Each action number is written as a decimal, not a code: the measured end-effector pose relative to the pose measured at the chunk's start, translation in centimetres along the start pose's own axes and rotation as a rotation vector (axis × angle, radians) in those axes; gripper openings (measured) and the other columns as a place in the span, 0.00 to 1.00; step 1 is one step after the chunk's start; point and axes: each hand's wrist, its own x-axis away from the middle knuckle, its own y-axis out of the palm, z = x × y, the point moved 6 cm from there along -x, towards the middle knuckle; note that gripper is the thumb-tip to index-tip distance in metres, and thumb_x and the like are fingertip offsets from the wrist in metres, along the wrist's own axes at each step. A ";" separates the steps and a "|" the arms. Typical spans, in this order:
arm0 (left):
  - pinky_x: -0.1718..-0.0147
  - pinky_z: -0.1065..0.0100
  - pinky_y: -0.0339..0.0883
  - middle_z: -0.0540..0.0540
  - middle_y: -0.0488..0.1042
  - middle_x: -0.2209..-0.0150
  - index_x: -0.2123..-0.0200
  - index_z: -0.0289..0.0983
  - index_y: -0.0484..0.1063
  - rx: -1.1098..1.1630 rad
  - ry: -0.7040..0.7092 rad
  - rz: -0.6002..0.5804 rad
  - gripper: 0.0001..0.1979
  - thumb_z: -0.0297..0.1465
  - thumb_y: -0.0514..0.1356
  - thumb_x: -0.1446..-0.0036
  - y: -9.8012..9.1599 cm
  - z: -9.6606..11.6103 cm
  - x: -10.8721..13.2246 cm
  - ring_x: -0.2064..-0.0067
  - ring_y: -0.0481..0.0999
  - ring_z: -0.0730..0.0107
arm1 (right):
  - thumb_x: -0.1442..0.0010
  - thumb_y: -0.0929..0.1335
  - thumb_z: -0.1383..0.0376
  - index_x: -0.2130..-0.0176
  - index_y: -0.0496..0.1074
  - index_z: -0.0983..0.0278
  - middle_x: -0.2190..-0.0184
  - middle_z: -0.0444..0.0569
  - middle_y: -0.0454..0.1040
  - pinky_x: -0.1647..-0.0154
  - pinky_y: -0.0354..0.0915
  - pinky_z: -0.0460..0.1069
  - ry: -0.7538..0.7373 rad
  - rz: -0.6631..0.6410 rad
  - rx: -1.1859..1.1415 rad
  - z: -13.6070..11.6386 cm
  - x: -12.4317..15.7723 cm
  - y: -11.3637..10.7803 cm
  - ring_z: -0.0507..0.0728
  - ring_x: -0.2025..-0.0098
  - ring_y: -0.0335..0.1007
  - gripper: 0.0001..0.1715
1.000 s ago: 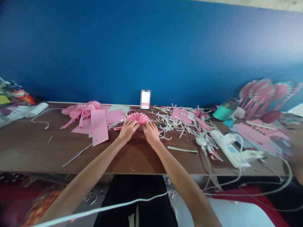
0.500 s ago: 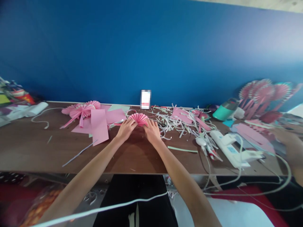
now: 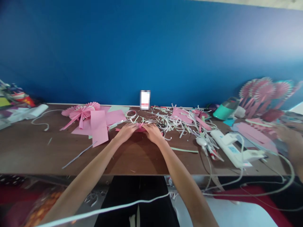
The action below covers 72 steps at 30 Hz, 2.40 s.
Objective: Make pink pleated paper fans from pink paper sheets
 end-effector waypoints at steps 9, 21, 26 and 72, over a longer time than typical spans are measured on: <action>0.56 0.62 0.65 0.43 0.74 0.60 0.57 0.37 0.70 -0.060 -0.125 0.032 0.10 0.23 0.54 0.40 -0.5 -1.3 0.4 0.56 0.73 0.62 | 0.41 0.66 0.71 0.61 0.73 0.64 0.61 0.51 0.72 0.55 0.60 0.50 0.050 -0.024 0.051 -0.1 -0.3 0.1 0.58 0.57 0.66 0.07; 0.57 0.63 0.65 0.43 0.73 0.59 0.59 0.37 0.71 -0.145 -0.153 0.080 0.12 0.21 0.51 0.40 -0.5 -0.4 0.3 0.57 0.72 0.63 | 0.41 0.63 0.74 0.59 0.70 0.64 0.59 0.54 0.72 0.55 0.55 0.53 0.088 0.070 0.221 -1.1 -0.1 -0.8 0.61 0.56 0.63 0.11; 0.58 0.63 0.66 0.42 0.72 0.59 0.56 0.38 0.70 -0.162 -0.192 0.136 0.14 0.21 0.50 0.41 -1.1 -0.4 0.4 0.55 0.71 0.60 | 0.43 0.63 0.76 0.62 0.70 0.63 0.63 0.52 0.71 0.57 0.52 0.53 0.035 0.090 0.254 -1.4 -0.2 -1.4 0.60 0.57 0.62 0.12; 0.61 0.65 0.62 0.43 0.74 0.60 0.58 0.38 0.71 -0.166 -0.172 0.368 0.11 0.24 0.51 0.38 -2.5 0.5 1.0 0.58 0.70 0.63 | 0.35 0.61 0.67 0.51 0.67 0.60 0.52 0.53 0.68 0.53 0.62 0.53 0.166 0.582 0.073 0.1 1.2 -4.1 0.58 0.51 0.64 0.14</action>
